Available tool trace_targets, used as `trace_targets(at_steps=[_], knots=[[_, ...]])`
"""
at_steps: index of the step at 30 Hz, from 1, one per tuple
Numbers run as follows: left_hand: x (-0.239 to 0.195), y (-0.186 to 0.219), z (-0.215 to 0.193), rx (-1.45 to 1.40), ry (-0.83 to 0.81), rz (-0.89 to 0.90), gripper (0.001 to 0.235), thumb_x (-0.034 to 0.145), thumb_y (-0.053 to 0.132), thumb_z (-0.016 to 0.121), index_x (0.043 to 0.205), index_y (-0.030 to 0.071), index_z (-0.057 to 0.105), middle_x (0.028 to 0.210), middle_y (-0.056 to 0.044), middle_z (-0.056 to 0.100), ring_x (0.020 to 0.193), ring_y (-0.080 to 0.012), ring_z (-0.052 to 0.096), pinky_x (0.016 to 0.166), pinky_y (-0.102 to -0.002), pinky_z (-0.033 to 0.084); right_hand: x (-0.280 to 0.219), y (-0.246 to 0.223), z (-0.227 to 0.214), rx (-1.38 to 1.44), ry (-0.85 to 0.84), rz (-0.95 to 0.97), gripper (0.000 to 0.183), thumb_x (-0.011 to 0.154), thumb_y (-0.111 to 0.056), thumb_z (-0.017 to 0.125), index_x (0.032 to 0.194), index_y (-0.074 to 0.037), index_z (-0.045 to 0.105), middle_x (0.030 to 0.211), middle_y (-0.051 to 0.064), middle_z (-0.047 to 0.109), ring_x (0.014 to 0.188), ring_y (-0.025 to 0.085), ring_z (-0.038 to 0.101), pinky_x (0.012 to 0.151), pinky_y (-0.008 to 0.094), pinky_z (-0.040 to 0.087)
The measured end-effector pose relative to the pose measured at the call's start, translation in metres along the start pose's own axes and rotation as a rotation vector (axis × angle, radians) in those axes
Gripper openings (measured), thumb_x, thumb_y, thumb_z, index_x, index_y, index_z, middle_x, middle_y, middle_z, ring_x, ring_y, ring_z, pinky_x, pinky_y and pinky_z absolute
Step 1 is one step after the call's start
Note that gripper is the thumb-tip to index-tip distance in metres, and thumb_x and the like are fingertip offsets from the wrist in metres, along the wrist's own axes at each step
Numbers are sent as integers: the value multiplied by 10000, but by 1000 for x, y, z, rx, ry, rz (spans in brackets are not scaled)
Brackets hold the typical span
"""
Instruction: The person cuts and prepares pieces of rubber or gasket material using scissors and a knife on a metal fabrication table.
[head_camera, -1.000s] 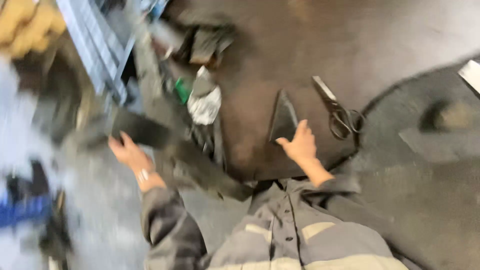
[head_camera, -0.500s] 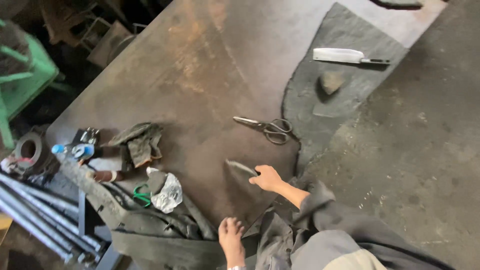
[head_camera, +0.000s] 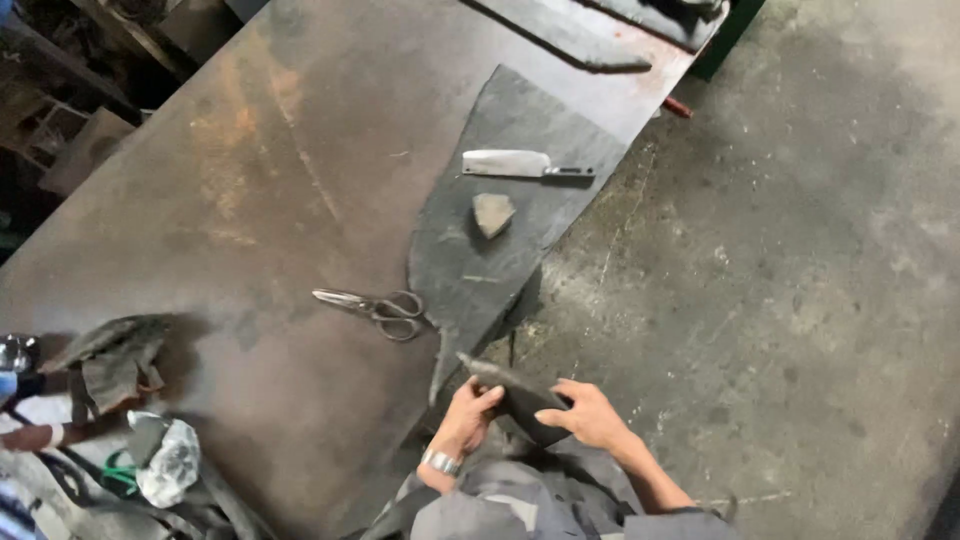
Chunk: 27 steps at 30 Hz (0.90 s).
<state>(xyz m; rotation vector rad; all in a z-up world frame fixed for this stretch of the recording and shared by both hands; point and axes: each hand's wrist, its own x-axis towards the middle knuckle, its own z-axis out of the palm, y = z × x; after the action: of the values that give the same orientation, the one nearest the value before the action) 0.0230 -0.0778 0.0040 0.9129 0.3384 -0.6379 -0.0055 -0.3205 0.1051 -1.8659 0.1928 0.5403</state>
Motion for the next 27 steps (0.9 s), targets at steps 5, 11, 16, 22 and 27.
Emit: trace_targets(at_steps=[5,11,16,22,27], knots=[[59,-39,138,-26,-164,-29,427,945,69,740,1329,-36,586,1235,-109,680,1124,-222,645,1015,-375,513,-42,46,-127,10,132,62,363,756,-262,831,971,12,727,791,76,703,773,139,611,720,337,521],[131,-27,253,148,-301,-186,437,886,71,734,1296,85,585,1235,-32,682,1091,-162,667,941,-353,541,-22,106,-224,284,318,91,282,809,-193,826,952,39,753,818,6,677,767,112,577,708,296,476],[232,-28,300,171,-244,-304,410,881,97,747,1262,115,596,1149,-21,684,1006,-161,673,854,-360,558,38,146,-264,487,460,54,316,896,-206,783,1029,78,741,907,25,693,830,101,596,760,280,487],[369,-15,360,147,-304,-239,384,890,86,779,1235,15,625,1102,-62,702,994,-182,673,872,-348,559,81,152,-365,804,602,39,434,999,-329,608,1215,36,697,960,31,716,817,112,651,737,272,526],[460,35,417,153,-302,-33,351,909,90,764,1228,-4,652,1158,-76,704,1033,-161,664,920,-320,544,101,136,-455,583,893,175,404,1055,-332,622,1257,9,698,883,55,652,738,123,606,628,278,508]])
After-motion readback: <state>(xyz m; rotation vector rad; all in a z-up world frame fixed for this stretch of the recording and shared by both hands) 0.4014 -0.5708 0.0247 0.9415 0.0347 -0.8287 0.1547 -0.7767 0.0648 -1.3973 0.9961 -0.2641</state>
